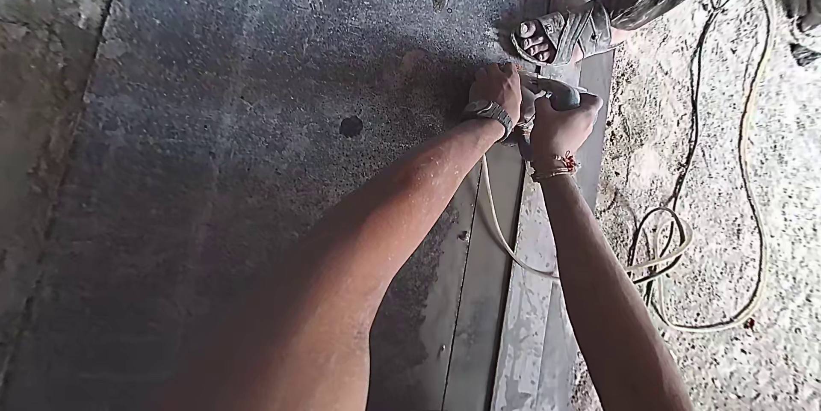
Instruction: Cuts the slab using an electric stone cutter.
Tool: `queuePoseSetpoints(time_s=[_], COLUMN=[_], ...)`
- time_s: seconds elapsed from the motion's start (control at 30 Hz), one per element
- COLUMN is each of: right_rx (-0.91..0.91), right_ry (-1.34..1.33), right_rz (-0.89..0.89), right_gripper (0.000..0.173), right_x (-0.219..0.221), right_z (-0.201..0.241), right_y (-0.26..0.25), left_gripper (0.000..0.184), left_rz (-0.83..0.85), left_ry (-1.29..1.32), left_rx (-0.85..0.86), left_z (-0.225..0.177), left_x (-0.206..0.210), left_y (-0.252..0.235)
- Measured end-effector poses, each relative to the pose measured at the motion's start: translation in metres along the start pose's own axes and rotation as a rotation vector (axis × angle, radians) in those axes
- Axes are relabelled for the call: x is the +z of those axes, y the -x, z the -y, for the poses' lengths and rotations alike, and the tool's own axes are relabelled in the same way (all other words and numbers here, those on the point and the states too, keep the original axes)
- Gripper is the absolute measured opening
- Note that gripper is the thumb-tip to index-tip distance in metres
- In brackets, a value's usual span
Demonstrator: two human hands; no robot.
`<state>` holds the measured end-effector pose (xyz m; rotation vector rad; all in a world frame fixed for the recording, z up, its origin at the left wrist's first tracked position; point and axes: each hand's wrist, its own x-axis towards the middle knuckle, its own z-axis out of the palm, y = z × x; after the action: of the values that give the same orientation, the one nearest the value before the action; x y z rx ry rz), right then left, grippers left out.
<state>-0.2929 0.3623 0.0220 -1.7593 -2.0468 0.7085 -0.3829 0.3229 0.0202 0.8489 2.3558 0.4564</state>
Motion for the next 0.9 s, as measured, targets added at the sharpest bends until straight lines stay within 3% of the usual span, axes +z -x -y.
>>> queuePoseSetpoints(time_s=[0.3, 0.57, 0.63, 0.73, 0.8, 0.9], right_rx=[-0.022, -0.059, -0.063, -0.071, -0.134, -0.116], right_ry=[0.02, 0.003, 0.005, 0.07, 0.078, 0.053], right_rz=[0.005, 0.057, 0.08, 0.166, 0.176, 0.102], right_gripper=[0.057, 0.055, 0.058, 0.078, 0.083, 0.068], right_x=[0.001, -0.003, -0.004, -0.012, -0.024, -0.056], right_z=[0.003, 0.006, 0.006, 0.001, -0.019, -0.074], right_y=[-0.006, -0.01, -0.013, -0.014, 0.004, 0.073], left_gripper=[0.066, 0.072, 0.072, 0.071, 0.076, 0.091], left_rz=[-0.02, -0.029, -0.034, -0.035, -0.023, 0.006], left_ry=[0.017, 0.066, 0.05, 0.06, 0.067, 0.064], left_rx=[0.002, -0.034, -0.026, -0.033, -0.018, -0.009], left_z=[0.0, -0.002, -0.002, -0.004, -0.003, -0.001], left_x=[0.0, -0.001, -0.001, -0.003, -0.005, -0.007], left_y=[-0.006, -0.008, -0.009, -0.007, -0.006, -0.009])
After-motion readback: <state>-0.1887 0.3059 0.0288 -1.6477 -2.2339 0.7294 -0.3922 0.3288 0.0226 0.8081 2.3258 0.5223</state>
